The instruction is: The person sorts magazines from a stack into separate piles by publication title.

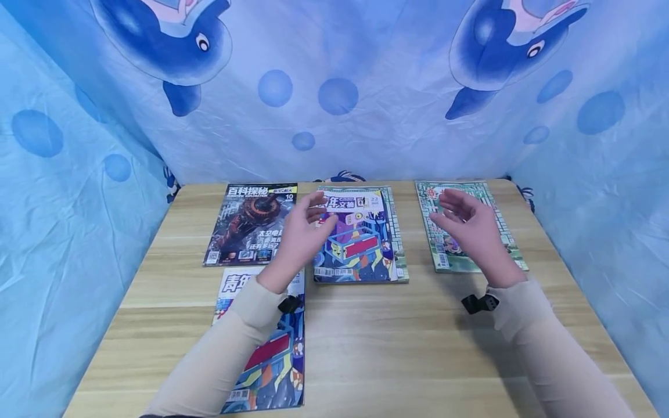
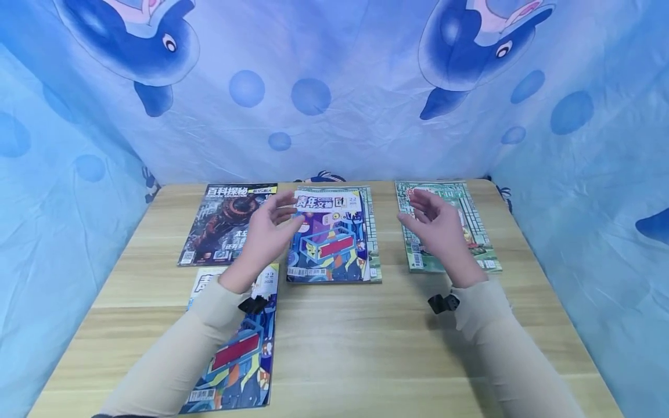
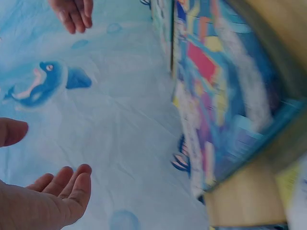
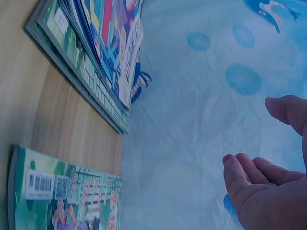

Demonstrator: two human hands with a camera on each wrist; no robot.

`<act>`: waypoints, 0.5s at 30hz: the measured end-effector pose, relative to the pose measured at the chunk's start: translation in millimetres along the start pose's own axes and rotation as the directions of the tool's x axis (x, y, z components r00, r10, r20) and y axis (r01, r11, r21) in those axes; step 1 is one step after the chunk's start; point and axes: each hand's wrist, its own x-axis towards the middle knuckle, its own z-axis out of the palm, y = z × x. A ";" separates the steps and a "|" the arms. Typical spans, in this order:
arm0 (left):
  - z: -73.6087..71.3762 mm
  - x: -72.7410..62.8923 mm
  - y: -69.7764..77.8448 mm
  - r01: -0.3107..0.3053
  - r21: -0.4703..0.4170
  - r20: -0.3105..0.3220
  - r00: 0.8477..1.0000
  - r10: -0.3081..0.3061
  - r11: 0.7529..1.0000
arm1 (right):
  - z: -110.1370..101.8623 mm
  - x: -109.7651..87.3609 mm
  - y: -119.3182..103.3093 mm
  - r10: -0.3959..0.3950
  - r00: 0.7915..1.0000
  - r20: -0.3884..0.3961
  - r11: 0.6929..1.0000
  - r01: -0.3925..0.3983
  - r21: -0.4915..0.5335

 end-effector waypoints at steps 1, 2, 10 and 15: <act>-4.4 -2.7 -4.0 0.005 -0.002 -0.012 1.000 -0.005 1.000 | 2.3 -0.9 0.9 -0.002 1.000 0.002 1.000 0.002 0.001; -8.7 -5.3 -8.0 0.011 0.001 -0.021 1.000 -0.011 1.000 | 4.5 -1.5 1.8 -0.003 1.000 0.003 1.000 0.003 -0.002; -33.8 -19.2 -27.6 0.031 -0.019 -0.087 0.996 -0.033 0.999 | 15.8 1.9 9.4 0.008 1.000 0.010 1.000 -0.008 -0.007; -37.4 -23.7 -33.8 0.042 -0.027 -0.094 0.995 -0.044 0.999 | 21.0 -1.0 12.2 0.075 0.997 0.033 0.997 -0.074 -0.033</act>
